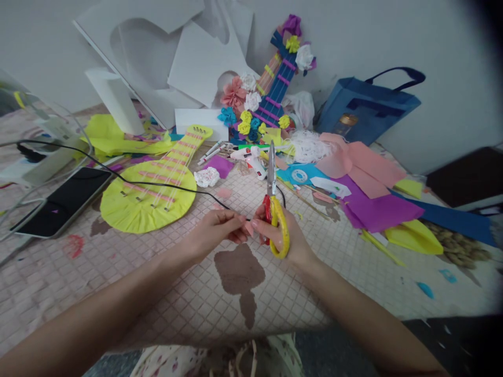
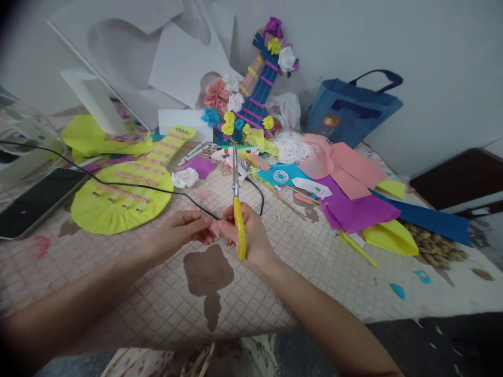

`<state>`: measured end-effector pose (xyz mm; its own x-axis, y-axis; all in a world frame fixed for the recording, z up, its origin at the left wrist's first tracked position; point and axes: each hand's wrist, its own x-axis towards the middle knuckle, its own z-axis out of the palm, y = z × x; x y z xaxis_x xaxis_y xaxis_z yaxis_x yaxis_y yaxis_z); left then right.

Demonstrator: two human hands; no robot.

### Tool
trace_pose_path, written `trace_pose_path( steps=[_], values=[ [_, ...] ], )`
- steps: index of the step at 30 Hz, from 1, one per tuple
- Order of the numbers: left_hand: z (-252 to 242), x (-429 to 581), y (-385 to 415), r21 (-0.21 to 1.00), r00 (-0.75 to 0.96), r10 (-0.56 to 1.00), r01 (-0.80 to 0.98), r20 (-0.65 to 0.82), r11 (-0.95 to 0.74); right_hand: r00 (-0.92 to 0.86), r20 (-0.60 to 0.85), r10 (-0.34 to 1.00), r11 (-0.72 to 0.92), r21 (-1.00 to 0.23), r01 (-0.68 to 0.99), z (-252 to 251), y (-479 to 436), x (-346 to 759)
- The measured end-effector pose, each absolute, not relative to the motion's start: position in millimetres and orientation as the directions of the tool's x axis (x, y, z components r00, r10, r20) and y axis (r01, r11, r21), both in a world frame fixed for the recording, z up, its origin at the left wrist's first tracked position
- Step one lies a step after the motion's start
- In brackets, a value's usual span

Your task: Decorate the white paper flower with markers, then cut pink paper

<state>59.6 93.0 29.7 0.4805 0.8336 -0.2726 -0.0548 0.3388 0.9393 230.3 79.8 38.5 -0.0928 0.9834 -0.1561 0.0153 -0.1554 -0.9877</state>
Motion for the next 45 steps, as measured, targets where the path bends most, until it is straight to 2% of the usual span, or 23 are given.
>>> trace_pose_path(
  steps=[4,8,17,22,28,36,45],
  values=[
    [28.3,60.0,92.6,0.929,0.506,0.810,-0.042,-0.297,0.367,-0.072,-0.158,0.985,-0.158,-0.987,0.005,39.4,79.4,228.9],
    [25.6,60.9,91.7,0.959,0.561,0.788,0.041,-0.255,0.281,-0.075,-0.167,0.983,-0.168,-0.986,-0.001,41.7,78.5,226.4],
    [28.8,60.8,91.6,0.954,0.615,0.749,0.017,-0.245,0.299,-0.078,-0.169,0.982,-0.172,-0.985,-0.030,38.8,78.8,226.9],
    [30.7,58.0,95.6,0.955,0.516,0.820,-0.015,-0.246,0.296,-0.043,-0.174,0.984,-0.176,-0.984,-0.038,35.1,79.4,228.2],
    [32.2,53.8,98.7,0.973,0.463,0.864,-0.015,-0.196,0.229,-0.121,-0.145,0.982,-0.153,-0.986,-0.061,34.6,78.3,230.5],
    [34.5,53.8,97.5,0.991,0.426,0.895,0.081,-0.134,0.110,-0.107,-0.218,0.970,-0.210,-0.975,0.078,43.9,78.0,227.8],
    [33.3,60.0,94.2,0.984,0.399,0.902,0.007,-0.164,0.176,-0.067,-0.111,0.992,-0.103,-0.989,0.108,32.7,77.5,225.0]
  ],
)
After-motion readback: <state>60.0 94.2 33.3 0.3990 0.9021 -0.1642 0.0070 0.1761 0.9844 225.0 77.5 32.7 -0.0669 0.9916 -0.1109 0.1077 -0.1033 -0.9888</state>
